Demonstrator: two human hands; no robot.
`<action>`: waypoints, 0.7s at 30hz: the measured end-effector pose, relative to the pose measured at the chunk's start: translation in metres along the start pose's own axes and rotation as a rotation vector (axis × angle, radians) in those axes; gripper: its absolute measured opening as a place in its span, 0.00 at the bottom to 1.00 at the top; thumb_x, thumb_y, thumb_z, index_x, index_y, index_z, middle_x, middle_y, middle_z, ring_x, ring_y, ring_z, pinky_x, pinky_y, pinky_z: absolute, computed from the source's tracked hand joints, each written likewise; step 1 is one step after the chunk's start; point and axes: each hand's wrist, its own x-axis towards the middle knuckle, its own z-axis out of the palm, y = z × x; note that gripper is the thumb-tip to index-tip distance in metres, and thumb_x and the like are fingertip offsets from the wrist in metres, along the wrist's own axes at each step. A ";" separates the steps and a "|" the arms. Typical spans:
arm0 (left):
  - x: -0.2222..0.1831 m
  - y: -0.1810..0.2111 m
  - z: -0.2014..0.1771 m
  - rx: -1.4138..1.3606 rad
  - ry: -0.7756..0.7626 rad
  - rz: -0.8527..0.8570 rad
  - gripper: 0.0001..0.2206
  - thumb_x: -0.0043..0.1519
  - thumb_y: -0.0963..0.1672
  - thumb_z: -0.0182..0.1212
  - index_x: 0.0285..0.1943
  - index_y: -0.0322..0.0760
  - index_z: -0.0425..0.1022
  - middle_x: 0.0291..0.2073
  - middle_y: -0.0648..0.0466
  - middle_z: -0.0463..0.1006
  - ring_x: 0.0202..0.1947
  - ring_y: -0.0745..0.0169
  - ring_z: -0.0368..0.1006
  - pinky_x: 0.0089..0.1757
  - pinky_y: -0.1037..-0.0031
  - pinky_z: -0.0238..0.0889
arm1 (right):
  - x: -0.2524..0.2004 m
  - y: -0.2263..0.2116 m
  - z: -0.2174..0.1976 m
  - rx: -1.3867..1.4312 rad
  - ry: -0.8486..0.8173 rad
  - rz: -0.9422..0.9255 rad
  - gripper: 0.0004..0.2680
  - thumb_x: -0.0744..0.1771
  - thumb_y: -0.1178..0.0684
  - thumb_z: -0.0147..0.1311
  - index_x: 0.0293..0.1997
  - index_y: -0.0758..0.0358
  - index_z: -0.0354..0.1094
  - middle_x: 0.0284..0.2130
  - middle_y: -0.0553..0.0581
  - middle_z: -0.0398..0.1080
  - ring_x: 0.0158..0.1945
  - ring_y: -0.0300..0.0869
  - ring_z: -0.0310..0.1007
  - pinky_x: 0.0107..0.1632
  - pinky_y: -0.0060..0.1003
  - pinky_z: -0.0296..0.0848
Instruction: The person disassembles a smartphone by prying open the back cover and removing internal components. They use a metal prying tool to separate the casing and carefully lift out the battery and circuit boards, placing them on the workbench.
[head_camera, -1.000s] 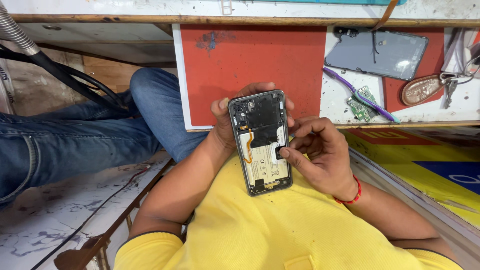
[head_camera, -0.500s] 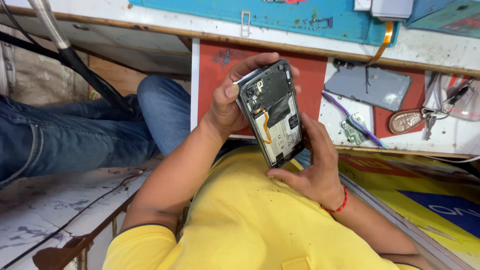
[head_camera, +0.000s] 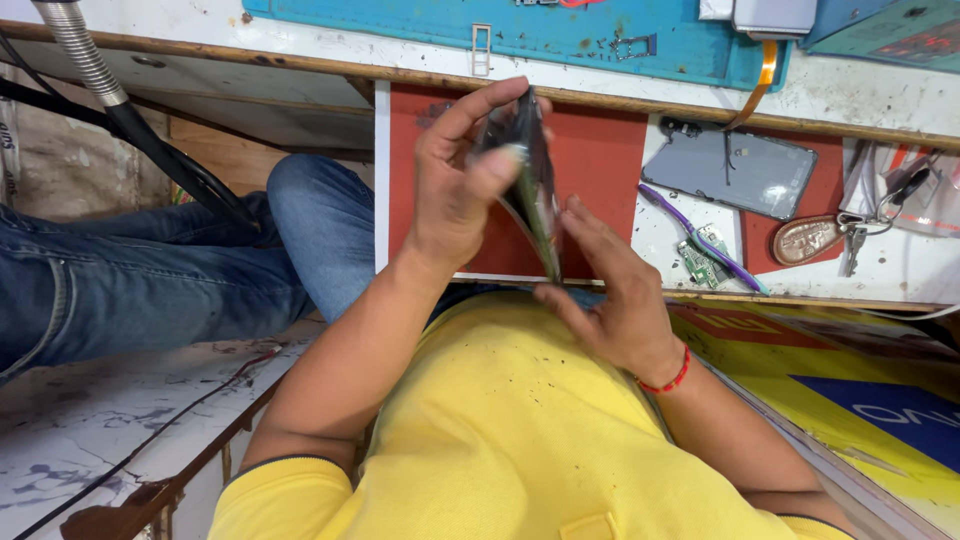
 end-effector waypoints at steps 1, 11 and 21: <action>0.001 0.003 0.002 0.142 0.040 0.032 0.26 0.66 0.50 0.72 0.68 0.32 0.72 0.53 0.47 0.78 0.51 0.62 0.76 0.55 0.71 0.73 | 0.003 0.003 -0.001 -0.002 0.009 0.005 0.26 0.62 0.55 0.70 0.65 0.72 0.63 0.64 0.74 0.66 0.67 0.62 0.70 0.64 0.48 0.72; 0.031 0.015 0.023 0.905 0.106 0.142 0.22 0.65 0.52 0.70 0.62 0.36 0.78 0.43 0.55 0.79 0.40 0.67 0.76 0.45 0.74 0.73 | 0.042 0.026 -0.045 -0.179 -0.016 -0.607 0.14 0.64 0.58 0.72 0.48 0.67 0.69 0.47 0.63 0.70 0.55 0.55 0.74 0.58 0.49 0.77; 0.063 -0.008 0.051 1.007 -0.027 0.437 0.14 0.60 0.48 0.70 0.47 0.34 0.81 0.37 0.48 0.81 0.39 0.47 0.77 0.43 0.64 0.71 | 0.097 0.029 -0.112 -0.683 -0.151 -1.078 0.07 0.59 0.61 0.63 0.37 0.61 0.75 0.39 0.56 0.71 0.46 0.48 0.73 0.49 0.43 0.77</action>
